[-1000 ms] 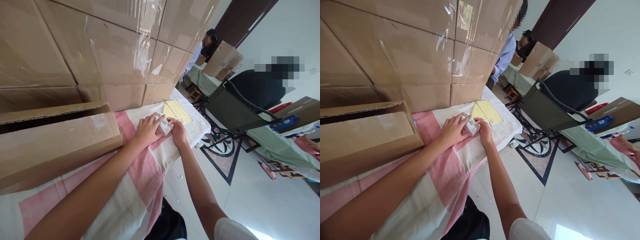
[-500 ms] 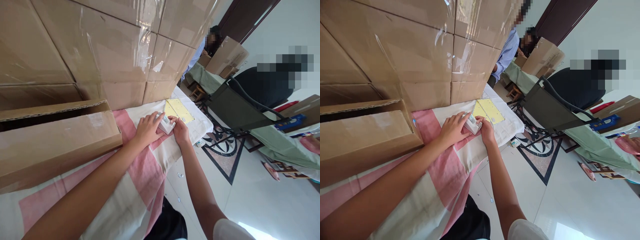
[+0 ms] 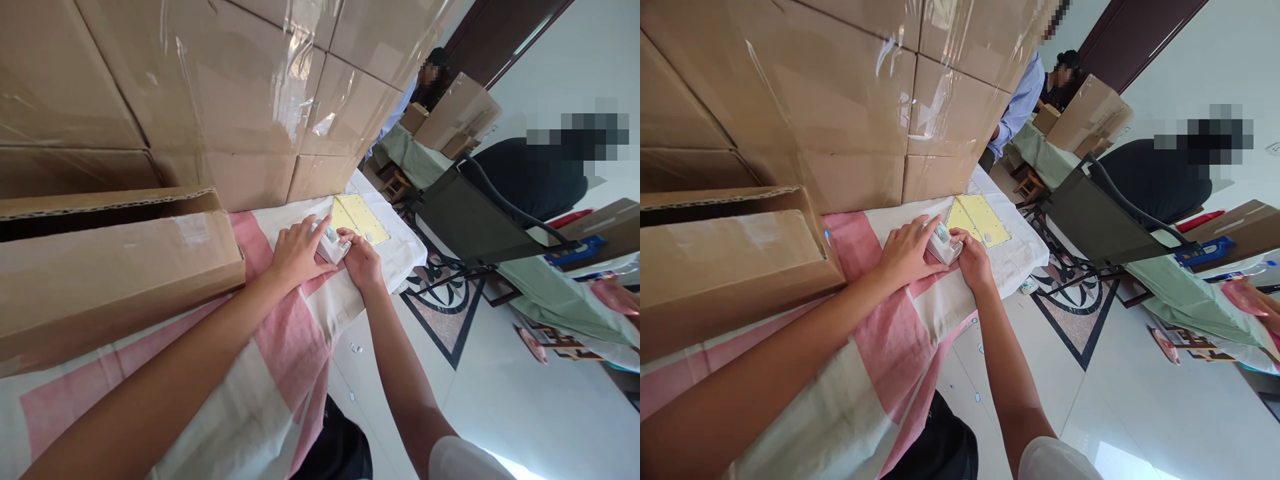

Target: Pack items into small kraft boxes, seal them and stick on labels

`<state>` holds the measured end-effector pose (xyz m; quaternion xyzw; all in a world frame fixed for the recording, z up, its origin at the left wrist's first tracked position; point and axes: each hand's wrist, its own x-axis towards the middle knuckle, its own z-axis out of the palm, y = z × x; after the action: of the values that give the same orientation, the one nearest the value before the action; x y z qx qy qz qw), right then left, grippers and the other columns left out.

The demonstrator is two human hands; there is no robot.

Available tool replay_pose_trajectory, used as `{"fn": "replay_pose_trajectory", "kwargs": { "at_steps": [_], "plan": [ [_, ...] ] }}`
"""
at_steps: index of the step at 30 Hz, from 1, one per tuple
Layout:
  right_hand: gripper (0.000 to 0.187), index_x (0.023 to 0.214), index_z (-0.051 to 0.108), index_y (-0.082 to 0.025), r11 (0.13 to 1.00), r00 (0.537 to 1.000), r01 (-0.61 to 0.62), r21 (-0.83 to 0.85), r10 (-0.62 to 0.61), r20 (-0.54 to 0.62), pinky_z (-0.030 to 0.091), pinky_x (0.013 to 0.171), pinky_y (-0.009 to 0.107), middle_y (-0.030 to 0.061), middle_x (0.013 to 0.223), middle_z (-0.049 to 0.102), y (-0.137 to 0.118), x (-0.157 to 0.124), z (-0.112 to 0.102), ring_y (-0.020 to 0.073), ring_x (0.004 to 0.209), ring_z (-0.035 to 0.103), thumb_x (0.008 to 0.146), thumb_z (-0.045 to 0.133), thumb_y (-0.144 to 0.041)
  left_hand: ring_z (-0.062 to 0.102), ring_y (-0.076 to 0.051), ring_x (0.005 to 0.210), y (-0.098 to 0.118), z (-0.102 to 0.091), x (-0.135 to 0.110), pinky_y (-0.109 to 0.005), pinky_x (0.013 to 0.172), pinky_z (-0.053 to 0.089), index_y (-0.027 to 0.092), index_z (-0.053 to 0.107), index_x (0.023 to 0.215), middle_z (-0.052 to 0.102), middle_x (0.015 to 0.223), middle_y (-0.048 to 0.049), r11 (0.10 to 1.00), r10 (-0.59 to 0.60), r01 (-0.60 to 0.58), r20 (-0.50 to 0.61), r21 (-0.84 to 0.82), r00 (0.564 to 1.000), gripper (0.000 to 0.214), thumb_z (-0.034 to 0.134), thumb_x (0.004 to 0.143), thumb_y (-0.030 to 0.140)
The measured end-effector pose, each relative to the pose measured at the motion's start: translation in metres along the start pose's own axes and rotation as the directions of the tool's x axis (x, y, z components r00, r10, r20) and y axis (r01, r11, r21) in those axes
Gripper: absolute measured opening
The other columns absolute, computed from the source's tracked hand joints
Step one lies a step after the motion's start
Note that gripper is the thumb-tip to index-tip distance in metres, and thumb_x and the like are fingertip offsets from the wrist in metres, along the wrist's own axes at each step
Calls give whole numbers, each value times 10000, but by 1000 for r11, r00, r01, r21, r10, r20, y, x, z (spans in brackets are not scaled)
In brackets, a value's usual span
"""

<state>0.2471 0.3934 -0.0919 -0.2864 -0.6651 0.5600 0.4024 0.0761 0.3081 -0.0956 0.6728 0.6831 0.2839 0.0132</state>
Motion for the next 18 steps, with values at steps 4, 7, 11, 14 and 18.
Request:
{"fn": "replay_pose_trajectory", "kwargs": {
  "at_steps": [4,7,11,14,18],
  "plan": [
    [513,925,723,-244,999,999,16,-35,-14,50,452,1095,546,103,1300,657,-5,-2,3,349,1333,536,920,442,-674,470,-399,1378,1,-2,0,-503,1071,403,316,175,1637,221,1709,-117,999,-32,32,-3,-31,999,1167,784,717,696],
    [484,935,742,-238,1000,999,4,7,-4,42,455,1095,536,109,1278,670,-7,-2,5,345,1329,537,913,493,-652,476,-389,1376,0,-2,0,-502,1077,404,307,184,1634,222,1711,-121,999,-24,23,-9,-27,1000,1141,778,735,680],
    [393,901,766,-246,996,999,9,85,-12,39,454,1086,511,96,1233,685,-7,-2,6,345,1309,542,868,617,-608,503,-377,1350,0,-1,-1,-497,1064,417,300,198,1627,254,1697,-118,999,-6,6,-16,-33,1000,1090,764,758,634],
    [323,845,772,-254,990,999,-23,138,19,27,451,1078,456,73,1190,686,-5,-2,7,321,1283,544,846,687,-566,519,-371,1333,1,-1,-1,-500,1050,427,304,212,1622,274,1686,-114,1000,-13,12,-20,-28,1000,1060,744,764,626],
    [265,769,747,-244,979,995,-95,178,97,-3,471,1018,390,51,1145,677,-4,-3,10,281,1160,586,811,765,-506,536,-366,1317,2,-1,-2,-509,1034,435,299,231,1616,319,1664,-119,1000,-9,8,-38,-23,999,1030,712,775,650]
  ]
}}
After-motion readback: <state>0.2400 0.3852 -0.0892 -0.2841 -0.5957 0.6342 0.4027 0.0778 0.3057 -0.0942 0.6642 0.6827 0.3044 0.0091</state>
